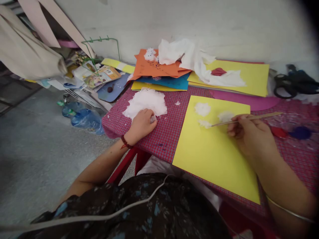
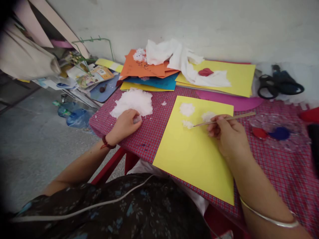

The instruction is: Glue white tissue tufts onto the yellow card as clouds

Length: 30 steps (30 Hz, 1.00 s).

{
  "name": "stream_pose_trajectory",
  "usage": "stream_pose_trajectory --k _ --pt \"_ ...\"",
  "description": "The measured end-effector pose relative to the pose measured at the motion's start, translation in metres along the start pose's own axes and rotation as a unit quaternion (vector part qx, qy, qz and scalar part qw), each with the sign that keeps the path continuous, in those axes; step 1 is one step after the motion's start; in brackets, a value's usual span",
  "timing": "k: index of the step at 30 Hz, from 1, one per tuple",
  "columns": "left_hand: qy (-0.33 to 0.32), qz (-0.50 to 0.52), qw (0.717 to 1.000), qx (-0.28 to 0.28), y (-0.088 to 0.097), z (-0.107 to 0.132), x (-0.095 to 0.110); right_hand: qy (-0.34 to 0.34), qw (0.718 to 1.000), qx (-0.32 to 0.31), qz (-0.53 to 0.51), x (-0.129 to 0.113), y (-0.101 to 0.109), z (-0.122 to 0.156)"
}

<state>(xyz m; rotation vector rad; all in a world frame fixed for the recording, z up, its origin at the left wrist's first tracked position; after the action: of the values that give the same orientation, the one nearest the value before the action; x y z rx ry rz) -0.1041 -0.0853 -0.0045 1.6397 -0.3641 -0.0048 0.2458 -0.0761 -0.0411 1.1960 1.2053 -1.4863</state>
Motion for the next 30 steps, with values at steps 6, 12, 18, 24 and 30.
stream_pose_trajectory --k 6,12,18,24,30 --pt "0.011 0.013 1.0 0.017 -0.001 0.002 -0.004 -0.007 1.0 -0.015 -0.002 0.0 -0.001 0.001" --pt "-0.008 0.06 0.998 0.019 -0.001 0.002 -0.011 -0.001 1.0 -0.017 -0.011 0.002 0.002 -0.001" --pt "0.024 0.219 0.974 0.061 0.02 0.004 -0.021 -0.004 1.0 0.002 -0.006 0.001 0.002 0.0" --pt "0.066 0.504 0.861 -0.028 0.033 -0.003 0.001 0.002 1.0 0.004 -0.016 -0.002 -0.002 0.002" --pt "0.0 0.569 0.808 -0.15 0.007 -0.05 0.07 -0.001 1.0 -0.015 -0.019 -0.004 -0.005 0.004"
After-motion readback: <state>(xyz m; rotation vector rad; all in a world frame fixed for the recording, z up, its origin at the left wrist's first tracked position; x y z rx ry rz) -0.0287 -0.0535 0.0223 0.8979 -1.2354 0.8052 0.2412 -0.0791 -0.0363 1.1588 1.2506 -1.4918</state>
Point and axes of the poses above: each hand's wrist, its own z-axis away from the middle knuckle, its own y-axis out of the back of the hand, x = y × z, the point moved 4 cm from there along -z, towards the middle knuckle, and after that the axes turned 6 degrees about -x, right-handed, at the moved point
